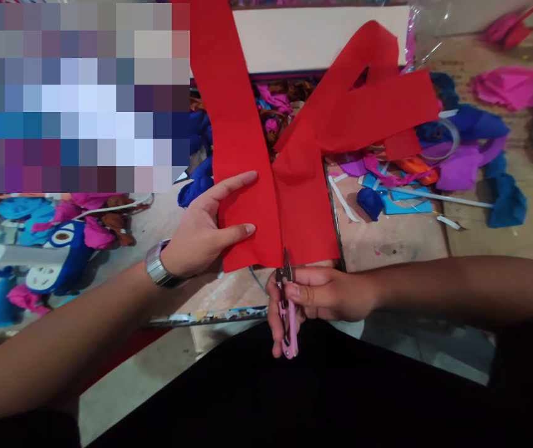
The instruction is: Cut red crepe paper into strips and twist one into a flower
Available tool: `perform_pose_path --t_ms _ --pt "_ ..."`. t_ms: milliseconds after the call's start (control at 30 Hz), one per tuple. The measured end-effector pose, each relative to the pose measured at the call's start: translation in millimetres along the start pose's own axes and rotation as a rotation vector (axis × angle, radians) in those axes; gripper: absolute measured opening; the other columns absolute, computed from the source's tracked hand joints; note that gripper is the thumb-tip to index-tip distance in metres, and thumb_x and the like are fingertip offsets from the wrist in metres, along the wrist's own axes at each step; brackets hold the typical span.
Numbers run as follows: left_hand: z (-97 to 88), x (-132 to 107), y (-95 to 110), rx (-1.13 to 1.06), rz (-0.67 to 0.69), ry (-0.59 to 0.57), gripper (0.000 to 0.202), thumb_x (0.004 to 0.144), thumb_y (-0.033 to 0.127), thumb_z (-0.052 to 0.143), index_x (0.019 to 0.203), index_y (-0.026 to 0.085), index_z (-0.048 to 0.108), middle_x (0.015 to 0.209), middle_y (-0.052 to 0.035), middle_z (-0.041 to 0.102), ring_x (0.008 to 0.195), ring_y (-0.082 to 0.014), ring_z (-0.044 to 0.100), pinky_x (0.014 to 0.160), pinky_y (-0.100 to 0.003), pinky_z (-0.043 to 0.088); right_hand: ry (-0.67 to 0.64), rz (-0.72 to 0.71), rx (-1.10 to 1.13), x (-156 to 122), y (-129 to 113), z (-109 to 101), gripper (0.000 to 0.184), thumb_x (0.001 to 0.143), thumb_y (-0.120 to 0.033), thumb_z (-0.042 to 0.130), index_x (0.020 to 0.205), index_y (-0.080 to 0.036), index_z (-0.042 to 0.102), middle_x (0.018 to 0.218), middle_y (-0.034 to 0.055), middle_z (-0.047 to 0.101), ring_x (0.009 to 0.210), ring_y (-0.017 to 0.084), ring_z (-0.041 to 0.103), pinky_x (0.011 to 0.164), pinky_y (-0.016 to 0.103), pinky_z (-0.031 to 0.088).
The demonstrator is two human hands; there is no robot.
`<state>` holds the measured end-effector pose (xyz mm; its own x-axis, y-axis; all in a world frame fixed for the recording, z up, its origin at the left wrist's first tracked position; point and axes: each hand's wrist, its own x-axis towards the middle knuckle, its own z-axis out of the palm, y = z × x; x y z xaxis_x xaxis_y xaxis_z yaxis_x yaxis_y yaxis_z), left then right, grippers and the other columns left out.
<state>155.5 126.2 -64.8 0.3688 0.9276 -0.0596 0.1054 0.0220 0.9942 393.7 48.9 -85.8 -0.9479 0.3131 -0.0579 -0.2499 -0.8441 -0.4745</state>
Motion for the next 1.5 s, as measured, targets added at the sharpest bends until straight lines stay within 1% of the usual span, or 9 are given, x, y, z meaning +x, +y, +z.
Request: perform_pose_path --t_ms 233,400,533,700,1000,1067,1167,1333,1500 --pt "-2.9 0.7 -0.6 0.031 0.014 0.006 0.077 0.08 0.034 0.09 0.151 0.027 0.061 0.16 -0.0106 0.057 0.152 -0.0372 0.05 0.127 -0.055 0.046 0.038 0.005 -0.037 0.8 0.2 1.1 0.033 0.108 -0.051 0.058 0.106 -0.019 0.052 0.097 0.0066 0.076 0.086 0.019 0.08 0.082 0.036 0.064" --pt "-4.2 0.4 -2.6 0.036 0.011 -0.001 0.078 0.08 0.035 0.089 0.152 0.027 0.06 0.161 -0.0097 0.056 0.152 -0.0367 0.05 0.126 -0.055 0.047 0.06 -0.006 -0.054 1.1 0.1 2.4 0.032 0.109 -0.05 0.056 0.105 -0.019 0.051 0.094 0.0056 0.076 0.081 0.017 0.079 0.079 0.034 0.064" --pt "-3.9 0.7 -2.2 0.054 0.022 0.013 0.079 0.08 0.036 0.09 0.152 0.027 0.06 0.161 -0.0091 0.056 0.153 -0.0367 0.049 0.127 -0.055 0.046 0.077 -0.005 -0.062 0.8 -0.7 3.1 0.033 0.109 -0.051 0.057 0.104 -0.019 0.051 0.093 0.0056 0.075 0.079 0.017 0.078 0.078 0.033 0.064" --pt "-3.2 1.6 0.5 0.073 0.025 0.018 0.078 0.078 0.036 0.091 0.149 0.025 0.062 0.16 -0.0101 0.057 0.155 -0.0367 0.046 0.13 -0.054 0.041 0.097 -0.01 -0.074 1.1 -0.2 4.4 0.034 0.108 -0.052 0.059 0.103 -0.019 0.052 0.092 0.0053 0.075 0.078 0.016 0.078 0.078 0.034 0.064" --pt "-5.9 1.8 -0.9 0.07 0.025 0.013 0.078 0.078 0.038 0.092 0.149 0.026 0.062 0.161 -0.0088 0.056 0.156 -0.0362 0.044 0.131 -0.053 0.04 0.14 0.017 -0.09 1.6 0.7 2.6 0.039 0.106 -0.055 0.061 0.101 -0.017 0.054 0.087 0.0064 0.075 0.075 0.016 0.076 0.075 0.033 0.063" --pt "-6.2 2.0 -0.3 0.048 0.02 0.002 0.078 0.078 0.037 0.092 0.149 0.026 0.062 0.162 -0.0085 0.055 0.156 -0.0359 0.044 0.131 -0.052 0.041 0.145 -0.009 -0.081 1.6 -0.1 4.1 0.038 0.106 -0.054 0.062 0.103 -0.017 0.054 0.089 0.0055 0.075 0.075 0.016 0.076 0.076 0.032 0.063" --pt "-5.3 1.8 1.6 0.009 -0.001 -0.009 0.078 0.079 0.037 0.092 0.15 0.027 0.061 0.162 -0.0084 0.055 0.155 -0.0366 0.045 0.129 -0.054 0.043 0.148 -0.041 -0.062 0.9 -0.9 6.5 0.035 0.106 -0.052 0.063 0.106 -0.018 0.054 0.092 0.0045 0.074 0.077 0.016 0.077 0.077 0.033 0.064" --pt "-2.1 0.9 4.9 -0.013 -0.034 -0.009 0.079 0.078 0.037 0.092 0.15 0.028 0.06 0.159 -0.0088 0.058 0.154 -0.0378 0.047 0.127 -0.055 0.046 0.143 -0.026 -0.026 -0.7 1.2 4.9 0.037 0.105 -0.053 0.064 0.113 -0.019 0.054 0.096 0.0053 0.072 0.084 0.018 0.077 0.078 0.037 0.066" --pt "-1.7 0.4 4.6 -0.007 -0.034 -0.012 0.078 0.079 0.037 0.092 0.15 0.029 0.06 0.157 -0.0089 0.059 0.153 -0.0377 0.049 0.125 -0.055 0.049 0.144 -0.034 0.004 -0.1 3.9 1.1 0.04 0.105 -0.054 0.063 0.119 -0.018 0.055 0.097 0.0057 0.07 0.084 0.017 0.075 0.073 0.035 0.068"
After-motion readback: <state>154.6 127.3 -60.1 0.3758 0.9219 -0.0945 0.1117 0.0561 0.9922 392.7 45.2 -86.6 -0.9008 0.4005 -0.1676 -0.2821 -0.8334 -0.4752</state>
